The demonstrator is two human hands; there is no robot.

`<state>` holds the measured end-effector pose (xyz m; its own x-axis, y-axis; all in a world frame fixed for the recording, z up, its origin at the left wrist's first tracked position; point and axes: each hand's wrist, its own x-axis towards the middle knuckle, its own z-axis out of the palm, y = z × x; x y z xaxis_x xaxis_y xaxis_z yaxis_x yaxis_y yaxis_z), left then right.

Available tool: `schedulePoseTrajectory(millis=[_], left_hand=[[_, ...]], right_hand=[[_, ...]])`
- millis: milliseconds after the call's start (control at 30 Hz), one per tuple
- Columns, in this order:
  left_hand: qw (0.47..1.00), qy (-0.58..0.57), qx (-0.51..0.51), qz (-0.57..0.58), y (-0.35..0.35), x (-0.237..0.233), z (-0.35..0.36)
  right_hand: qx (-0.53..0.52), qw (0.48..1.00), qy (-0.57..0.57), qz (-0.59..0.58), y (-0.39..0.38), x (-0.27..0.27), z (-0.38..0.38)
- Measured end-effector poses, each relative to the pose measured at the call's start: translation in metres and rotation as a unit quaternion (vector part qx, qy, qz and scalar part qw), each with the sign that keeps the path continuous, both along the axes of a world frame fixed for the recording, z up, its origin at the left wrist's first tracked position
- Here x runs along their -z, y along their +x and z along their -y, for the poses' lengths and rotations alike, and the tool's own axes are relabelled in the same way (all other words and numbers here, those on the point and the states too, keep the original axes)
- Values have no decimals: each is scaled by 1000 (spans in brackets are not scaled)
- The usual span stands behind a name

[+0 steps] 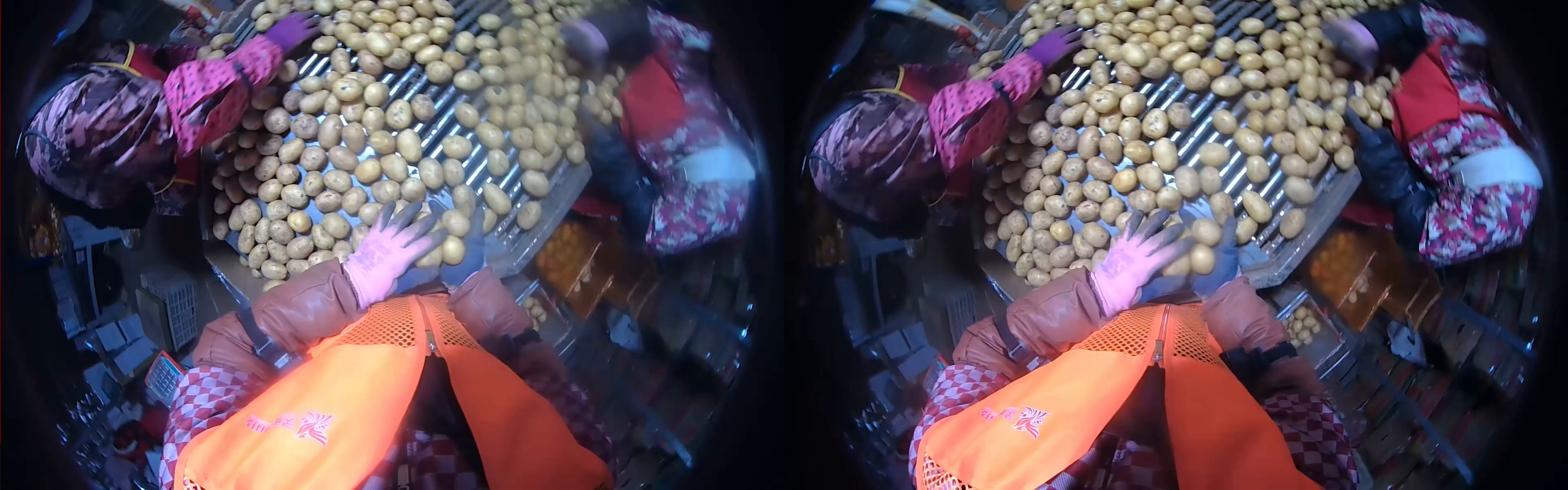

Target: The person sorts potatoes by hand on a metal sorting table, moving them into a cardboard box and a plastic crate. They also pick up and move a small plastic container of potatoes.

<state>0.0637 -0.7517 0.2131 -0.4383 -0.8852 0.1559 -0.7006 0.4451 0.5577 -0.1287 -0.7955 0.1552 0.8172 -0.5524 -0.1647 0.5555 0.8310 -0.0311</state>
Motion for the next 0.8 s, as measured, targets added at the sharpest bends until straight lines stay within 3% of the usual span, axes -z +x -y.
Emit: schedulePoseTrajectory(millis=[67, 100, 133, 200, 233, 267, 300, 367, 400, 467, 500, 533, 567, 600, 633, 667, 700, 733, 800], left_hand=[[995, -32, 85, 30, -9, 9, -5], [995, -30, 95, 30, -12, 4, -5], [993, 3, 118, -23, -13, -1, -6], [984, 26, 101, -148, -9, -8, -3], [980, 162, 92, -70, 4, -10, 10], [993, -9, 5, -119, 21, 2, 2], [995, -59, -45, -72, 50, 14, -4], [944, 67, -263, -187, 107, 66, -18], [948, 1, -297, -115, 114, 37, -15], [926, -105, -361, -27, 174, 80, -9], [879, -12, -437, 189, 182, 78, -6], [903, 64, -417, 82, 187, 101, -4], [910, 137, -392, -25, 193, 122, -9], [877, 97, -422, 209, 147, 101, -25], [891, 67, -412, 181, 131, 97, -39], [922, 107, -349, 128, 128, 88, -52], [927, 87, -285, 225, 123, 87, -74], [935, 73, -262, 229, 120, 83, -97], [938, 61, -246, 235, 122, 79, -118]], right_hand=[[115, 988, -66, 85, -10, -8, -13], [217, 973, 37, -64, -19, 27, -29], [227, 971, 40, -64, -51, 47, -51], [278, 957, -48, -66, -96, 5, -72], [299, 947, -92, -68, -117, -16, -77], [301, 947, -92, -69, -134, -36, -76], [259, 957, -118, -55, -151, -56, -74], [168, 971, -170, -27, -188, -80, -70], [216, 957, -110, -162, -228, -58, -94], [236, 846, -15, -477, -306, 9, -128], [181, 796, -19, -578, -345, 44, -129], [243, 578, -241, -741, -369, 91, -119], [374, 671, -25, -639, -284, 43, -79], [336, 789, 92, -505, -275, 68, -37], [228, 665, -217, -677, -182, 30, -20], [169, 667, -251, -680, -145, 35, 5], [98, 624, -306, -713, -88, -2, 28], [67, 474, -535, -696, -70, 14, 57], [22, 333, -642, -690, -19, 7, 90]])
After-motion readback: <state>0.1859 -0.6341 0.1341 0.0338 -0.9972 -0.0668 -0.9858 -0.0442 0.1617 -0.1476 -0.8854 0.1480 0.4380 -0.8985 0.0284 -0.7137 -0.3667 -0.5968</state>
